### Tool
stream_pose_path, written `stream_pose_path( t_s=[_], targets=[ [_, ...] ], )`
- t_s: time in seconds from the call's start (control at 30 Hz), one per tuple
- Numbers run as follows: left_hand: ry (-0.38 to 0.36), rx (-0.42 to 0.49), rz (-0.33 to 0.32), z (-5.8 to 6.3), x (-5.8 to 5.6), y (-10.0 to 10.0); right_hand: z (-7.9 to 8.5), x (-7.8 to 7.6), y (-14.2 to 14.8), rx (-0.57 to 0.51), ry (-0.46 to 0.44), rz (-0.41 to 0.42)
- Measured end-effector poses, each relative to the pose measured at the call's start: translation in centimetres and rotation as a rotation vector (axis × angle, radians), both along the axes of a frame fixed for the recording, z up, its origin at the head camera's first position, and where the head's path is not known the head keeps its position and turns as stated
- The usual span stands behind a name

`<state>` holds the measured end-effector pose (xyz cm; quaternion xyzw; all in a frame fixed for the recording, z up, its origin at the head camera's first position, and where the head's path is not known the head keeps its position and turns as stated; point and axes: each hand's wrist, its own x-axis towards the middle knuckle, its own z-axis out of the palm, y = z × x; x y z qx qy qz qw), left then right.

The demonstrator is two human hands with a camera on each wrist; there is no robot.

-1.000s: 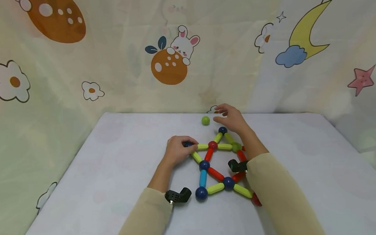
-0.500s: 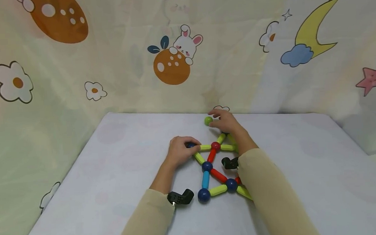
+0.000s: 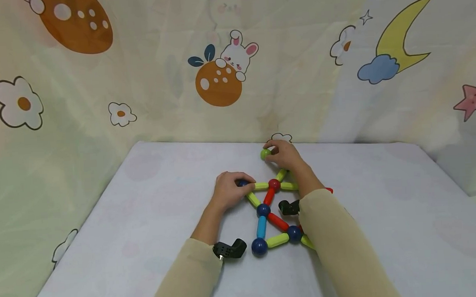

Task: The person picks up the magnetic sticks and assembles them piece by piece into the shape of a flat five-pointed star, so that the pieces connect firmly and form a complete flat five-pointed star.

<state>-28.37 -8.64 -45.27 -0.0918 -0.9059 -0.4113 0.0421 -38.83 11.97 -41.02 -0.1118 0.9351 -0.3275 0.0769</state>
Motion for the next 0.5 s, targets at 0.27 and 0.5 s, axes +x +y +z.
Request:
stream_pose_path(
  t_s=[0.27,0.5],
  targets=[
    [0.001,0.011,0.003,0.09,0.13,-0.02,-0.12,0.24,0.31,-0.081,-0.025,-0.040],
    [0.000,0.014,0.003,0.05,0.14,-0.11,0.38,0.47,0.76,-0.153,0.009,-0.062]
  ],
)
